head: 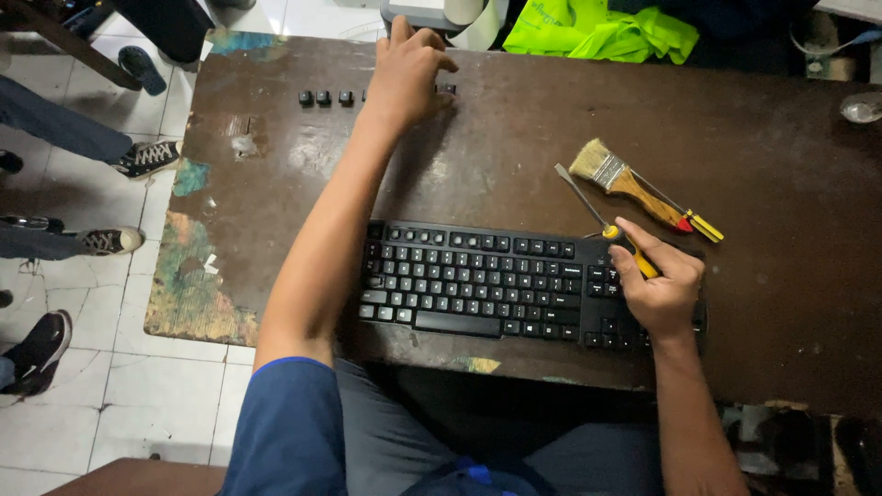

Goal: Removing individual keycaps from a computer keyboard using a flathead screwdriver.

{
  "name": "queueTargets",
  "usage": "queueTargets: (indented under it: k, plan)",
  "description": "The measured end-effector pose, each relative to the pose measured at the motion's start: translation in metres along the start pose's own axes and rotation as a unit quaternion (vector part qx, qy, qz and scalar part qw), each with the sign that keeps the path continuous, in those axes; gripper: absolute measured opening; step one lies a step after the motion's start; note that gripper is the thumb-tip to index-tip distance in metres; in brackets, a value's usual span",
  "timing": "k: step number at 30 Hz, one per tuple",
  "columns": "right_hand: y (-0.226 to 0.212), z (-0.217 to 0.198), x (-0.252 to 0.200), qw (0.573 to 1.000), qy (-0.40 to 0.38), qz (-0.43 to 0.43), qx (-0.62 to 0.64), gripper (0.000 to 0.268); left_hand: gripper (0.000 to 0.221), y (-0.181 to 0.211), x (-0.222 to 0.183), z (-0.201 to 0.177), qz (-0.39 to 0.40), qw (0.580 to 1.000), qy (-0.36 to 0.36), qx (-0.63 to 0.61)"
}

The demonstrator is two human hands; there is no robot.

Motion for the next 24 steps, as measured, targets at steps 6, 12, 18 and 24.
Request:
queueTargets:
  k: [6, 12, 18, 24]
  plan:
    - [-0.017, -0.005, 0.01, 0.999, -0.001, 0.003, 0.032, 0.037, 0.03, 0.146, -0.137, -0.053, 0.03, 0.998, -0.019, -0.046]
    - [-0.049, 0.005, 0.015, 0.985, -0.167, 0.008, -0.051, 0.036, 0.043, 0.181, -0.209, 0.001, -0.022, 0.995, 0.012, -0.095]
    - [-0.115, -0.007, 0.023, 0.91, -0.324, 0.094, -0.242, 0.033, 0.025, 0.171, -0.208, 0.007, -0.053, 0.984, 0.041, -0.164]
    - [-0.175, 0.004, 0.037, 0.826, -0.37, 0.102, -0.414, 0.035, 0.025, 0.167, -0.196, 0.015, -0.095, 0.977, -0.001, -0.192]
Point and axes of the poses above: each hand's wrist, its own x-axis towards the middle knuckle, its own z-axis out of the palm, y = z × x, the point moved 9 cm from there along x, towards the middle knuckle, and after that the axes turned 15 degrees about -y, right-handed, at the moved point
